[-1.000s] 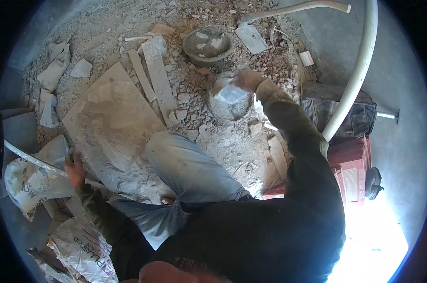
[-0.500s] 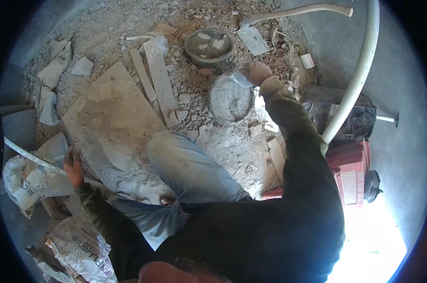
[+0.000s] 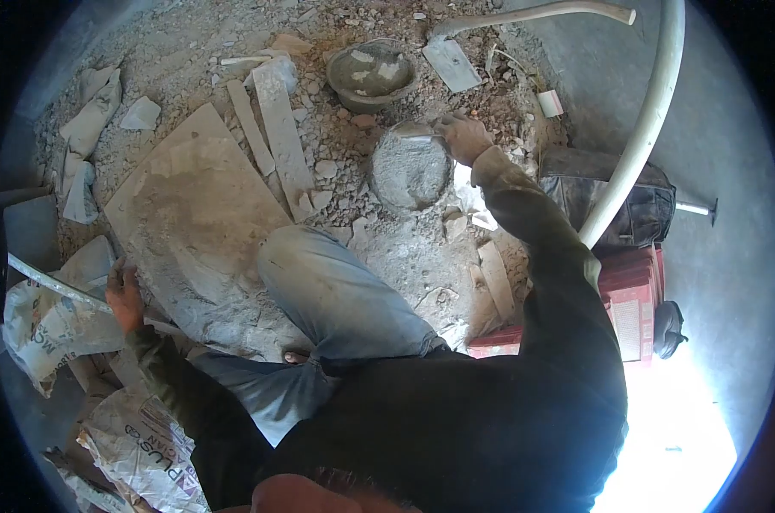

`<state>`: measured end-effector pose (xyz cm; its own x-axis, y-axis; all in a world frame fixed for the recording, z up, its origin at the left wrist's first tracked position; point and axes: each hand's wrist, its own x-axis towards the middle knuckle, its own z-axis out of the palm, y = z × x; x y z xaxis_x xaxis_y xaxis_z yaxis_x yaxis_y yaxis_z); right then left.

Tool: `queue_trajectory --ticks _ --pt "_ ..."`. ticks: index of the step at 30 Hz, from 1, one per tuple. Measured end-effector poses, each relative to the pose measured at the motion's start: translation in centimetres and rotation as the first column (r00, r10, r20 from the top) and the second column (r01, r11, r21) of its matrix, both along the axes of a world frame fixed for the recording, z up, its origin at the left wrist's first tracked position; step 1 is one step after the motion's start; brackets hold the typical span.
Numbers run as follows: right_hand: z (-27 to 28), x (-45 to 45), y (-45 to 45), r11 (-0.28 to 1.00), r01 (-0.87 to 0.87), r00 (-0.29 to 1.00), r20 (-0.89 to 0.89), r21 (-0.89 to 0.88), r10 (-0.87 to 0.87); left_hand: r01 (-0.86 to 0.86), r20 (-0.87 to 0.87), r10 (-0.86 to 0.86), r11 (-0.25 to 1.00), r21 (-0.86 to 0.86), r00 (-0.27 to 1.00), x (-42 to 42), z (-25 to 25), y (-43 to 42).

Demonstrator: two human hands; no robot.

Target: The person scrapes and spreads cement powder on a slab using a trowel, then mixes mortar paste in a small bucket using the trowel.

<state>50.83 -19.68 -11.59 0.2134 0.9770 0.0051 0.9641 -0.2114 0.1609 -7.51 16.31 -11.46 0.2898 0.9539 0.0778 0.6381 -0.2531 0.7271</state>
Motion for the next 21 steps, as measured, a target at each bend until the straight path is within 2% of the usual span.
queue_trajectory --ticks 5,9,11,12,14,16,19,21 --pt "-2.0 -0.2 -0.2 0.999 0.004 1.000 0.005 -0.051 -0.003 0.027 0.018 -0.029 0.997 0.075 0.999 0.2 -0.9 0.4" --pt "-1.1 -2.0 -2.4 0.996 -0.064 0.996 -0.062 -0.059 0.060 0.016 -0.027 -0.016 1.000 -0.011 0.999 0.1 0.2 0.0" --pt "1.0 -3.6 -2.8 0.986 -0.038 0.992 -0.129 -0.164 0.017 0.013 -0.003 -0.013 0.999 -0.051 1.000 -0.3 0.4 0.1" --pt "2.1 -4.2 -2.8 0.976 -0.028 0.987 -0.160 -0.215 -0.007 0.016 0.000 -0.016 1.000 -0.018 1.000 -0.5 0.1 0.3" --pt "2.8 -4.6 -2.5 0.988 0.039 0.986 -0.157 -0.151 -0.063 0.023 0.006 -0.023 0.999 0.048 1.000 -0.6 -0.6 0.7" --pt "2.6 -4.7 -1.6 0.995 0.101 0.987 -0.125 -0.028 -0.104 0.011 0.005 -0.011 1.000 0.004 1.000 -0.1 -0.2 0.6" --pt "0.4 -4.1 0.0 0.997 0.078 0.996 -0.042 0.021 -0.077 0.024 0.042 -0.023 0.999 -0.031 0.999 0.6 -0.3 0.5" --pt "-0.8 -4.5 0.1 1.000 0.019 0.999 -0.046 -0.013 -0.019 0.041 0.068 -0.040 0.999 0.000 0.997 0.8 -0.5 0.7"
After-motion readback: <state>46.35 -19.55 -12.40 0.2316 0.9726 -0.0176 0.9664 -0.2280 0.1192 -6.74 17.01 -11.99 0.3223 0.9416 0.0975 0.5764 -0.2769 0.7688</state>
